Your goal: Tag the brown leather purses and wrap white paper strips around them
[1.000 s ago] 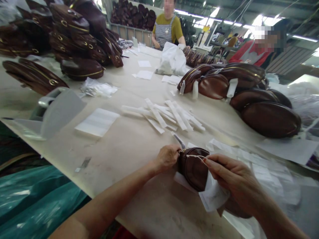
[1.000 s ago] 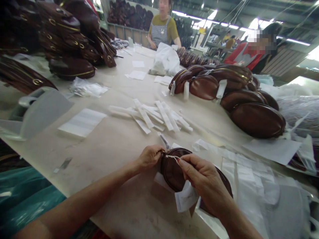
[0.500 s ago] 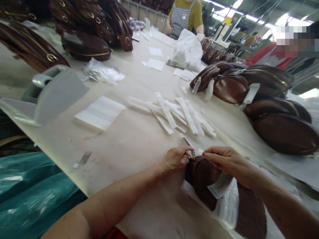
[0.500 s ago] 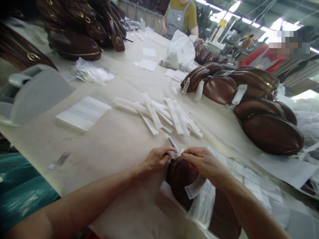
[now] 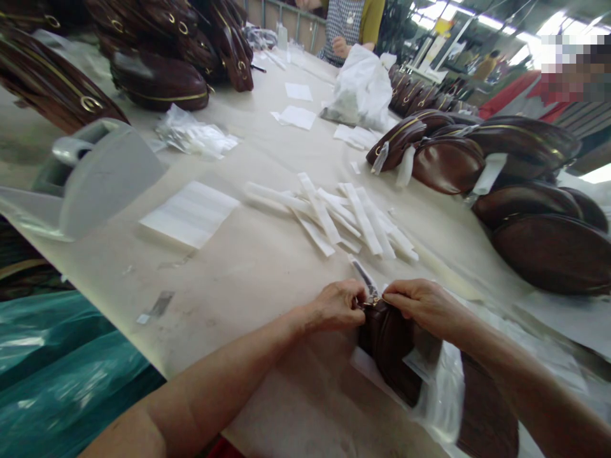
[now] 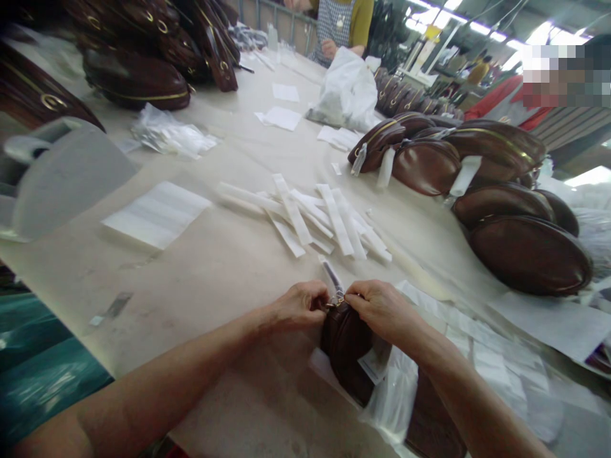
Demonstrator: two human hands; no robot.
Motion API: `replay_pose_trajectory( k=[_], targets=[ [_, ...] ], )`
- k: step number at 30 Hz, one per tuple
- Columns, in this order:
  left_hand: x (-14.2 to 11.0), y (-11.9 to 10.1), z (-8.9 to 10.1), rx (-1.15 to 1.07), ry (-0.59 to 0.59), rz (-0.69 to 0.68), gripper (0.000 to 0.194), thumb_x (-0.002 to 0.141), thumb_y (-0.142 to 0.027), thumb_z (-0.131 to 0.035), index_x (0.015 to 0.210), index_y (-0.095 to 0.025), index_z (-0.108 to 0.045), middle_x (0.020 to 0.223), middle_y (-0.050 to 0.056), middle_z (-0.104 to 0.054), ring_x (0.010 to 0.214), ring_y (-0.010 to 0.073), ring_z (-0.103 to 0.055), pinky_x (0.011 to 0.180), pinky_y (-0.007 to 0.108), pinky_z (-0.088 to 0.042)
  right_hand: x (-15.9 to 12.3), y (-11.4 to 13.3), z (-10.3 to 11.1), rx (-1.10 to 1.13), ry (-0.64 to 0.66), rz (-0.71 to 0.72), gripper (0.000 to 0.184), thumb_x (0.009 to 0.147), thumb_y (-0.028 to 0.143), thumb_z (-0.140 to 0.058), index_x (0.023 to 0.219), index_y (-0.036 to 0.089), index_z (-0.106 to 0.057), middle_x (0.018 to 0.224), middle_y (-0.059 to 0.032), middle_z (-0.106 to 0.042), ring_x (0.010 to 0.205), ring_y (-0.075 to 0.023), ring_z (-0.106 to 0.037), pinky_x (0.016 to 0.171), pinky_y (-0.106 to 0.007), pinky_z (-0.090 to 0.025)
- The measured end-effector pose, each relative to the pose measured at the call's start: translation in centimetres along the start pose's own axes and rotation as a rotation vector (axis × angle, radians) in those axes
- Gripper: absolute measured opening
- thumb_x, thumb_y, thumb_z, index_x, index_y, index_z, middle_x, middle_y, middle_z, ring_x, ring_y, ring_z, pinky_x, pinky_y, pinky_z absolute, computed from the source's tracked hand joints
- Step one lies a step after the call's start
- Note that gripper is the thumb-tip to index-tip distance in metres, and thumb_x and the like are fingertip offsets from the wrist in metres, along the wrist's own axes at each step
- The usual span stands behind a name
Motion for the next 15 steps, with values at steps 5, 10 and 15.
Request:
replay_pose_trajectory(
  k=[5, 10, 15],
  targets=[
    [0.02, -0.04, 0.04, 0.023, 0.071, 0.006, 0.014, 0.059, -0.016, -0.055, 0.074, -0.017, -0.056, 0.067, -0.003, -0.051, 0.063, 0.0124, -0.047, 0.055, 0.022, -0.035, 0.40, 1.00, -0.42, -0.172, -0.020, 0.054, 0.025, 0.077, 0.024, -0.046, 0.063, 0.020, -0.067, 0.052, -0.0001, -0.057, 0.050, -0.0127, -0.050, 0.050, -0.023, -0.033],
    [-0.14, -0.28, 0.07, 0.027, 0.103, 0.009, 0.012, 0.062, -0.017, -0.056, 0.074, -0.017, -0.054, 0.065, -0.004, -0.048, 0.062, 0.0123, -0.046, 0.055, 0.022, -0.034, 0.29, 0.98, -0.79, -0.263, -0.020, 0.065, 0.027, 0.080, 0.021, -0.044, 0.065, 0.019, -0.067, 0.059, -0.0017, -0.062, 0.057, -0.0138, -0.055, 0.053, -0.023, -0.035],
    [0.15, 0.18, 0.76, -0.012, 0.116, 0.011, 0.011, 0.063, -0.016, -0.056, 0.074, -0.017, -0.055, 0.068, -0.003, -0.051, 0.065, 0.0122, -0.047, 0.058, 0.021, -0.035, 0.45, 0.94, -0.86, -0.277, -0.003, 0.045, 0.028, 0.083, 0.021, -0.043, 0.070, 0.018, -0.067, 0.061, -0.0020, -0.063, 0.057, -0.0133, -0.056, 0.054, -0.022, -0.035]
  ],
)
Point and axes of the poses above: each hand's wrist, its own x-axis towards the middle knuckle, its own z-axis out of the back of the hand, y = z × x, the point moved 4 cm from there along x, towards the middle knuckle
